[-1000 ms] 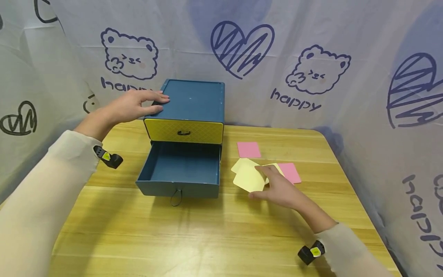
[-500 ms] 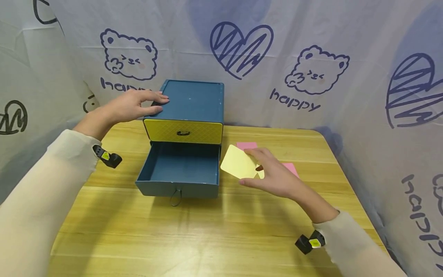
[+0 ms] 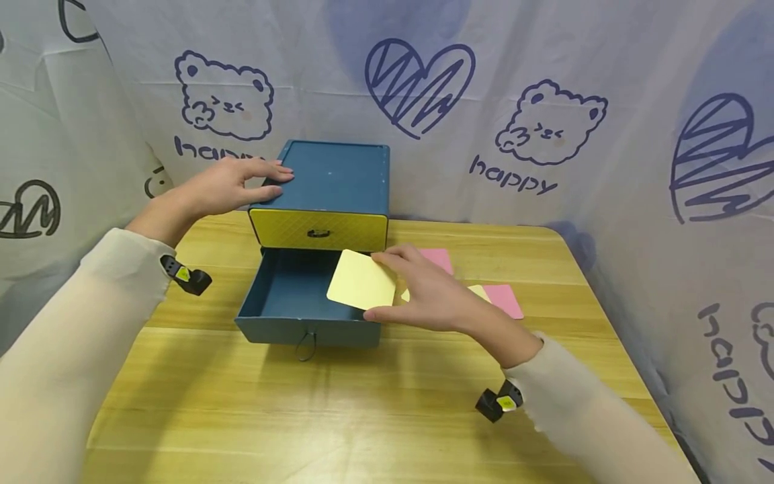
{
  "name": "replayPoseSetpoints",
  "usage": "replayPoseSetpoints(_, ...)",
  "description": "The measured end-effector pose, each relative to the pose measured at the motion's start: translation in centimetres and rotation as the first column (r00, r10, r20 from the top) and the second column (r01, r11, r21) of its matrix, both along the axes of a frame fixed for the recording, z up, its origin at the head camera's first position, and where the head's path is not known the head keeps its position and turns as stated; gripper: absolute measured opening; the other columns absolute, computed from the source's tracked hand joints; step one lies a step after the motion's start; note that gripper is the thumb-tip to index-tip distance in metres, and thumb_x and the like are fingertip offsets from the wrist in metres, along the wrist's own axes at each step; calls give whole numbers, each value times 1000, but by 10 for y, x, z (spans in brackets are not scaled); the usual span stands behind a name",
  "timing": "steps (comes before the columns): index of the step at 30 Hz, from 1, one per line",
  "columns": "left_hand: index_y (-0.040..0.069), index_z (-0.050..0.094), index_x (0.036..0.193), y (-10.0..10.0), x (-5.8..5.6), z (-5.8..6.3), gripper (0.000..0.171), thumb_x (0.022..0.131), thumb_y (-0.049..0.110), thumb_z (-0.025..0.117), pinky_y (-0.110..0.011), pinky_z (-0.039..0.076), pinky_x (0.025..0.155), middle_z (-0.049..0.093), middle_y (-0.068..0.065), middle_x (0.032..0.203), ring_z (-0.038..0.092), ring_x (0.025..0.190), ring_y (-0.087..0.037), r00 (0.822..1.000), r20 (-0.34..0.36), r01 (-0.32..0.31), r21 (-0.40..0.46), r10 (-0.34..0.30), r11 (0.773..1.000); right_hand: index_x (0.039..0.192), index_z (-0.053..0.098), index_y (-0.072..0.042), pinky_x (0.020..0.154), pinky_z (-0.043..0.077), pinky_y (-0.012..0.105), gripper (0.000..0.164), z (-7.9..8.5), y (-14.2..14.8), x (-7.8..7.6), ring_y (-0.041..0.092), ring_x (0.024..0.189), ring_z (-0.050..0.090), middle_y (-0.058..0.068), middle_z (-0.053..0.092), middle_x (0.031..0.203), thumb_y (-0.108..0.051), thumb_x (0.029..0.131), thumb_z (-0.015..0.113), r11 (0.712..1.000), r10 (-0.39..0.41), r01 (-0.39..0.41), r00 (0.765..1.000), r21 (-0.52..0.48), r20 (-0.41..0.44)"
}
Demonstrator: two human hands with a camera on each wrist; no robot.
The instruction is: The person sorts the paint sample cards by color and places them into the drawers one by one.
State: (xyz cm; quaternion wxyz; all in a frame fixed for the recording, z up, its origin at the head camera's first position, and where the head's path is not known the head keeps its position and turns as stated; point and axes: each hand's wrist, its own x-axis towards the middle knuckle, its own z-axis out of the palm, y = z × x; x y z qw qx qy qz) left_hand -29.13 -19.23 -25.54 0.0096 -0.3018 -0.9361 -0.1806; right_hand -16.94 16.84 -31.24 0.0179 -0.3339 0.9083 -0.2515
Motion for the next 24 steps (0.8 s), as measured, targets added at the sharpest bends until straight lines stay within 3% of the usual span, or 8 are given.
replayPoseSetpoints(14,17,52,144,0,-2,0,50,100,43,52,-58,22,113,33,-11,156,25,144,-34,1000,4,-7,3,7,1000,148,44,-11,96,47,40,87,-4,-42,-14,23,118,53,6,48,139,-66,83,64,987,54,-42,996,153,-76)
replayPoseSetpoints(24,17,53,143,-1,-3,0,49,101,41,52,-57,23,113,34,-11,156,26,144,-34,1000,-12,-8,-4,8,1000,150,42,-13,100,46,40,86,-9,-62,-21,23,123,52,6,47,142,-65,85,62,983,76,-64,995,171,-64)
